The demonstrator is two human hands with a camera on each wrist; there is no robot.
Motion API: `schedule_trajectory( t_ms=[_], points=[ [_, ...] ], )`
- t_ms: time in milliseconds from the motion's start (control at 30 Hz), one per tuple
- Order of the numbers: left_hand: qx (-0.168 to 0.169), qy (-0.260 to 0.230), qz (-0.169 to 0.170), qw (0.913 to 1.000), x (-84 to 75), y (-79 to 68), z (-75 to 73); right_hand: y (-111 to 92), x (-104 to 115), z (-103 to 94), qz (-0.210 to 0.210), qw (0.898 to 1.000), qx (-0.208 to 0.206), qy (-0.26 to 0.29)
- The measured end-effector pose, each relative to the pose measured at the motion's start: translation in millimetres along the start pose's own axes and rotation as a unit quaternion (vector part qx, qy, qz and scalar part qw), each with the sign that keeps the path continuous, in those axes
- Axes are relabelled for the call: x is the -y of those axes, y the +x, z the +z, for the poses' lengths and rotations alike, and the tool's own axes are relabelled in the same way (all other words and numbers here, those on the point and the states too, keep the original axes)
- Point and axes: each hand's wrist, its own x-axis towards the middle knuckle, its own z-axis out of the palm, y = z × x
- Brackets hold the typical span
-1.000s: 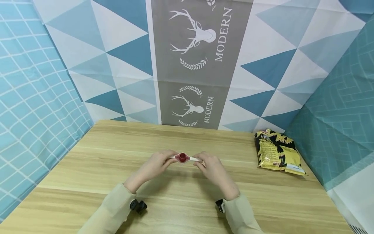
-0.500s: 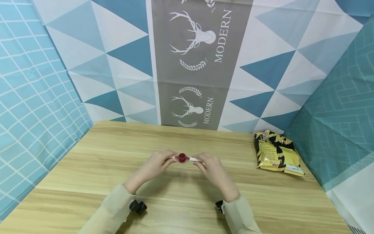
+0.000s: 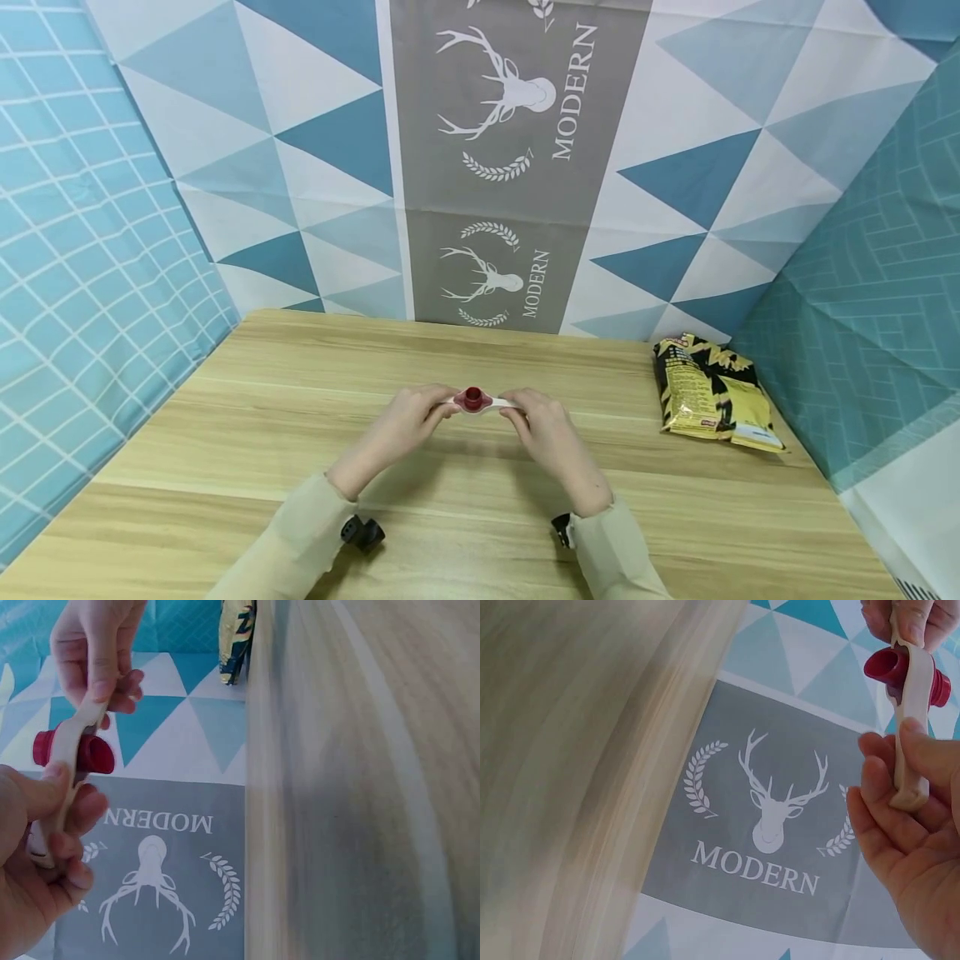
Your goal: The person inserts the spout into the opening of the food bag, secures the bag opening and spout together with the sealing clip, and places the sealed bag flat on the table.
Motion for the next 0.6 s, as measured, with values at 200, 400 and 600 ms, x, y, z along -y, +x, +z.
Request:
schedule_trajectory(
  t_ms=[200, 400, 600],
  points=[
    [-0.029, 0.004, 0.012, 0.9995, -0.9, -0.5, 0.8, 0.4, 0.5, 0.4, 0.017, 1.000, -0.007, -0.008],
    [-0.038, 0.011, 0.017, 0.9991, -2.4, -1.2, 0.0, 0.9, 1.4, 0.4, 0.009, 1.000, -0.019, -0.009],
    [-0.057, 0.019, 0.026, 0.9978, -4.1, -2.0, 0.2, 0.6, 1.3, 1.5, -0.008, 0.999, -0.033, -0.010]
  ],
)
